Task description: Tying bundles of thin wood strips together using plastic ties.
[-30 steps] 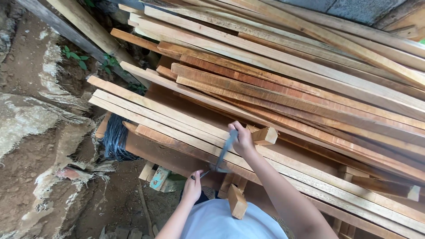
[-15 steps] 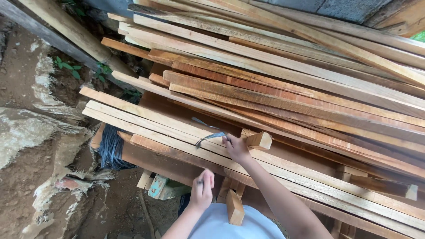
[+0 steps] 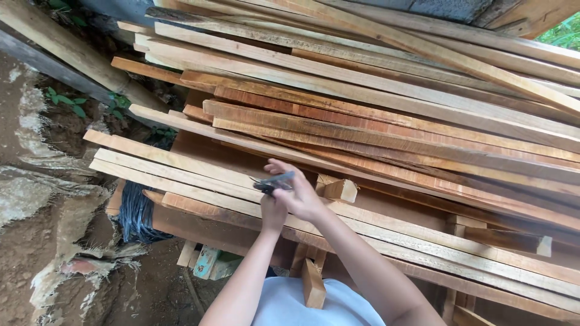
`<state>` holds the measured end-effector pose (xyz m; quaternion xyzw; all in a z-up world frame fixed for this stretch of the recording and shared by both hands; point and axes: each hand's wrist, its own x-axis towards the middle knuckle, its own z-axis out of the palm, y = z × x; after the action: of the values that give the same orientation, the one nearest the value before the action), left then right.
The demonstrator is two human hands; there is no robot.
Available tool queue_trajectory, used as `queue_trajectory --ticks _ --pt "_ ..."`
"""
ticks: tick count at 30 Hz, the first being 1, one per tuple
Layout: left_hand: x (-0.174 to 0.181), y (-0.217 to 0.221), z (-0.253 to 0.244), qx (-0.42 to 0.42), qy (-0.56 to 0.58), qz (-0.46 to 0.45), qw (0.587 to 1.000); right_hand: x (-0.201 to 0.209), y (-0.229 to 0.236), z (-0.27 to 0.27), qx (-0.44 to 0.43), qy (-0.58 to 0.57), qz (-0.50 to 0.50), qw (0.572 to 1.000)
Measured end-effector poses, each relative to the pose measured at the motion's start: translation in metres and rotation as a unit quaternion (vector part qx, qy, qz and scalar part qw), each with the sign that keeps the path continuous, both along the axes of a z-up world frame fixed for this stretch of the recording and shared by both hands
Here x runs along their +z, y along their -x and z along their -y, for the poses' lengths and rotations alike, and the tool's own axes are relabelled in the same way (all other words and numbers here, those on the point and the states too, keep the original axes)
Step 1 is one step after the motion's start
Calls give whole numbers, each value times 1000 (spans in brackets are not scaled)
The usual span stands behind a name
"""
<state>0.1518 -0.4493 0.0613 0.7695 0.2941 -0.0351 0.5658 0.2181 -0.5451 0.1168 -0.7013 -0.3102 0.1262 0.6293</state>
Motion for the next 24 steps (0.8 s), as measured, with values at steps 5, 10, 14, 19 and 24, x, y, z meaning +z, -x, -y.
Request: queue_trajectory --ticks 5,10,14,19,24 --pt "15 11 -10 52 3 15 999 -89 19 32 -3 100 -14 995" --pt "29 -1 -13 87 -95 18 992 -131 23 42 -37 204 84 975" --pt "-12 6 -35 43 -67 -117 990 -129 17 30 -160 169 1 973" --pt "36 -13 -24 -14 16 -97 995 -131 14 24 -193 190 -42 962" --pt "-23 -57 -26 -163 -103 -78 978 -139 16 31 -143 142 25 979"
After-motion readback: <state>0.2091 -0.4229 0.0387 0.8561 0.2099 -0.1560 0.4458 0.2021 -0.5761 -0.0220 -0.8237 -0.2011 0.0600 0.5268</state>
